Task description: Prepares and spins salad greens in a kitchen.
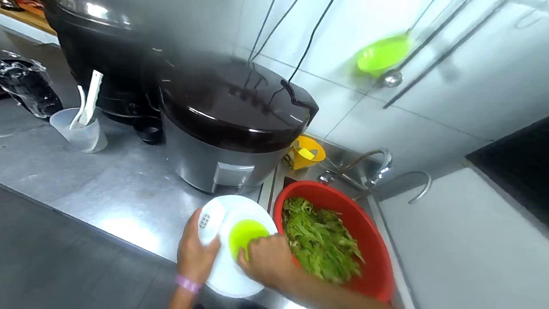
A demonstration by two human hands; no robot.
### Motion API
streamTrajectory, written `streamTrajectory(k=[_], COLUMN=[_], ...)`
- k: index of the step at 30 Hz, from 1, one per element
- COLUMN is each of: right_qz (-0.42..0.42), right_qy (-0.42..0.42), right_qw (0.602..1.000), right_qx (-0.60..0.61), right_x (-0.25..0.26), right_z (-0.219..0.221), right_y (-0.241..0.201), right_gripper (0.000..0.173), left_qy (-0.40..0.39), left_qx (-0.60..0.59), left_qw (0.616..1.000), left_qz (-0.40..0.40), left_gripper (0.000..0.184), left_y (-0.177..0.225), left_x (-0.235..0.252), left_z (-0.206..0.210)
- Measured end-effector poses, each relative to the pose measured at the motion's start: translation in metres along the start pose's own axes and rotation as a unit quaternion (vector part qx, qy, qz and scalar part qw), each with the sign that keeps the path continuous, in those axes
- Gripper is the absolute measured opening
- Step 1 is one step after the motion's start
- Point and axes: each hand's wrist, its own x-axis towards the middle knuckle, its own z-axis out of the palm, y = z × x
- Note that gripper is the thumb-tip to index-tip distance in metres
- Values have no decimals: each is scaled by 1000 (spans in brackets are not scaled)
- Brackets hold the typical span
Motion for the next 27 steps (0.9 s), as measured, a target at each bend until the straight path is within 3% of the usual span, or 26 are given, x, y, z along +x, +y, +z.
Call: streamTrajectory(k=[3, 6, 8, 12, 14, 17, 19, 23, 25, 27], right_qz=[-23, 48, 79, -3, -27, 22, 63, -2, -47, -34], right_qy=[-30, 0, 21, 69, 13, -5, 19, 73, 40, 8], right_qw=[999, 999, 997, 998, 999, 1000, 998, 997, 998, 999], right_qx=[17, 6, -3, -14, 18, 17, 7, -10, 12, 28], right_x=[35, 48, 28, -1, 21, 48, 37, -6, 11, 41], right_z=[-16, -14, -1, 14, -3, -12, -3, 20, 6, -9], right_y=[-12, 16, 32, 5, -10, 10, 32, 16, -5, -2], right_gripper=[61, 64, 66, 63, 63, 64, 66, 65, 63, 63], left_qy=[-9, 1, 11, -7, -15, -13, -4, -20, -30, -30], left_qx=[6, -11, -15, 6, 11, -4, -15, -5, -4, -7], left_qw=[1000, 1000, 1000, 1000, 1000, 1000, 1000, 1000, 999, 999], left_qz=[30, 15, 2, -3, 19, 16, -2, -9, 14, 20], left_gripper=[78, 80, 79, 78, 78, 80, 80, 79, 78, 79], left_y=[-7, -7, -3, 0, -4, -7, -3, 0, -3, -4], left_x=[1, -3, -3, 1, 2, -3, -4, 1, 4, 5], left_z=[-2, 0, 1, 1, -1, -1, 1, 2, 1, 1])
